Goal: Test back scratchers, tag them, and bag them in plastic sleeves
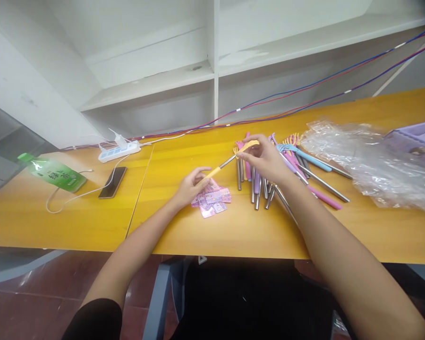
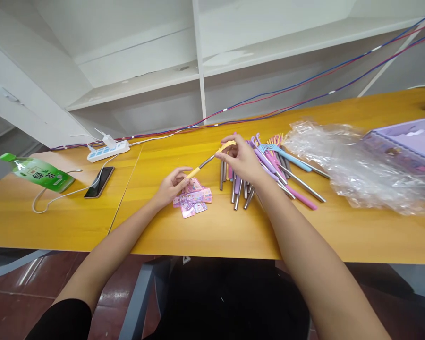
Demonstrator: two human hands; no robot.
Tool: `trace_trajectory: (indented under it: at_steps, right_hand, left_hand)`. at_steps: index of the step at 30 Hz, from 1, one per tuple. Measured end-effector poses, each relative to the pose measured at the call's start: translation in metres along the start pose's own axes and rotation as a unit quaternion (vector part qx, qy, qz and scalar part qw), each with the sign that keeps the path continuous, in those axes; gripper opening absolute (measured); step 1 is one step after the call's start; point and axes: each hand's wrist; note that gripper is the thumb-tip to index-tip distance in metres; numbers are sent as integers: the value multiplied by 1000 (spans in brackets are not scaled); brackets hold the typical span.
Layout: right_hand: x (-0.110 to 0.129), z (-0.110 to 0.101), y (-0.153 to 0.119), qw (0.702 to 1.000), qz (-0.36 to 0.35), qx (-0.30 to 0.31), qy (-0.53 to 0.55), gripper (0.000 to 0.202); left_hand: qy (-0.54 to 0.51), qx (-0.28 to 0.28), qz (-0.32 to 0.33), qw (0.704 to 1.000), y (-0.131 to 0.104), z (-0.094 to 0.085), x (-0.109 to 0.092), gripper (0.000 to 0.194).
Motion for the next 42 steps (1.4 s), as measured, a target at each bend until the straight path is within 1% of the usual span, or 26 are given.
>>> trace_trajectory:
  at_steps: [2, 4, 6, 7, 9, 11, 13, 14, 15, 17, 19, 21, 22, 24, 26, 31, 35, 38, 42]
  right_hand:
    - [-1, 8, -3, 999, 8, 35, -2, 55]
    - [-2, 14, -6, 997, 13, 68, -20, 57]
    - [-3, 14, -5, 996, 1, 74, -49, 58]
    - [-3, 10, -2, 995, -9, 69, -70, 57]
    - [0, -4, 7, 990, -33, 46, -130, 49]
    - [8, -25, 16, 980, -43, 7, -193, 38]
    - [20, -45, 17, 968, -33, -27, -247, 34]
    - [26, -52, 12, 961, -23, -32, -274, 35]
    - [31, -56, 3, 952, -16, -26, -303, 36]
    - [37, -51, -28, 928, -13, 16, -372, 44]
    - [36, -33, -69, 891, -9, 53, -451, 60]
    - [28, -11, -107, 840, 9, 58, -539, 71]
    - [22, -2, -121, 820, 11, 65, -568, 70]
    - [10, 8, -134, 797, 18, 64, -600, 67]
    - [-2, 5, -130, 793, 24, 56, -606, 62]
    - [-24, -24, -102, 797, 33, 51, -601, 60]
    - [-36, -42, -86, 794, 29, 61, -605, 60]
    - [-42, -50, -75, 792, 33, 68, -606, 61]
    - [-46, -52, -65, 790, 33, 73, -608, 62]
  left_hand:
    - [52, -2, 1, 999, -3, 3, -3, 50]
    - [92, -17, 6, 996, -4, 5, -7, 45]
    - [114, -31, 11, 993, -5, 4, -11, 42]
    - [121, -37, 11, 992, -4, 4, -12, 40]
    - [135, -55, 18, 989, -2, 1, -11, 39]
    - [138, -76, 26, 987, -1, -2, -8, 38]
    - [135, -88, 29, 986, 0, -5, -5, 38]
    - [134, -91, 29, 986, 0, -6, -3, 38]
    - [133, -94, 30, 986, 0, -7, -2, 38]
    - [126, -102, 34, 986, -1, -8, -1, 36]
    - [109, -110, 36, 987, -2, -8, -1, 35]
    - [93, -110, 32, 989, -2, -7, -2, 35]
    - [92, -106, 31, 990, -3, -6, -3, 35]
    - [101, -98, 32, 989, -3, -4, -3, 35]
    - [120, -94, 37, 988, -4, -4, -3, 36]
    - [176, -87, 36, 980, -5, -9, -2, 36]
    - [195, -78, 25, 977, -5, -11, -2, 36]
    - [195, -72, 26, 978, -5, -10, -2, 36]
    - [198, -69, 24, 978, -5, -11, -2, 38]
Point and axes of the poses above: each hand's wrist, its own y-axis towards the middle knuckle, its own z-axis out of the palm, x = y × z, and after that the axes turned 9 degrees about y, right-handed
